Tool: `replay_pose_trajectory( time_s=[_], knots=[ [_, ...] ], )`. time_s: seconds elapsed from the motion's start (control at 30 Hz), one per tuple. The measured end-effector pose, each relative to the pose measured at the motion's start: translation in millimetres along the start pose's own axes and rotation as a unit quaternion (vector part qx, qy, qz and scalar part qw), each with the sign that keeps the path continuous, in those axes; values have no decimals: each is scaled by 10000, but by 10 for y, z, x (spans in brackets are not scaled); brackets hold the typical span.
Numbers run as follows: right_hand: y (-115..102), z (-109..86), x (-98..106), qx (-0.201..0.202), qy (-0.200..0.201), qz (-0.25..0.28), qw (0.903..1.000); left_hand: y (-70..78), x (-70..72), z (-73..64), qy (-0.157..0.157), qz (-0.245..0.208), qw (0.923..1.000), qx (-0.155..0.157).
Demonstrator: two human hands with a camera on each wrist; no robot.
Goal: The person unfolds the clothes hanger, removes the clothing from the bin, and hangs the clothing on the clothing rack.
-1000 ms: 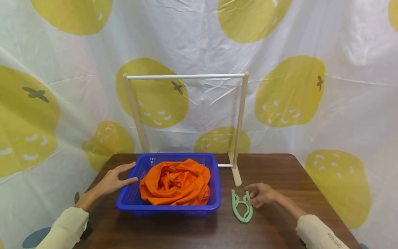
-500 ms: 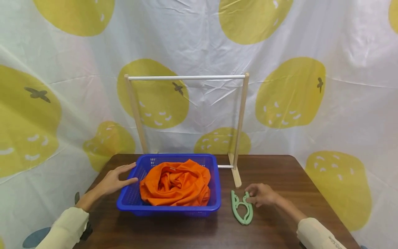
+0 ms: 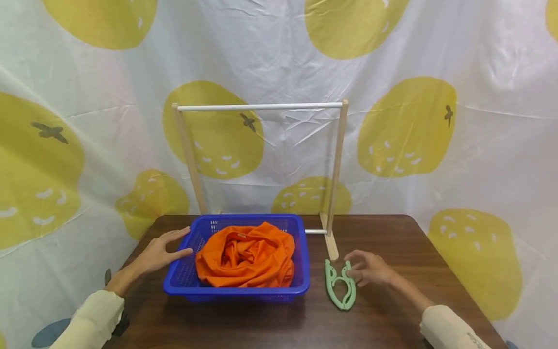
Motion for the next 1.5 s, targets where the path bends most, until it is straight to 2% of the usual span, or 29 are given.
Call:
replay_pose_trajectory(
  time_s=[0.33,0.57,0.93,1.5],
  knots=[
    [-112,-22,49,425,-211,515,9975,-23,-10,-12,-42,33,10000,15],
    [-344,27,168,777,10,149,9969,-5,16,17,36,159,9998,-151],
    [-658,173,308,923,83,-203,9955,-17,8,29,-67,257,9996,-35],
    [-1098,419,372,1096,102,-135,9938,42,30,38,-71,299,9993,-223]
  ],
)
Point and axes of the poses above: each hand's wrist, its own z-axis towards the middle knuckle, its own x-axis out of the back of the hand, y = z × x, the point moved 6 cm from there along z, towards the middle knuckle, and after that the axes turned 5 degrees about y, right-handed, at the moved point
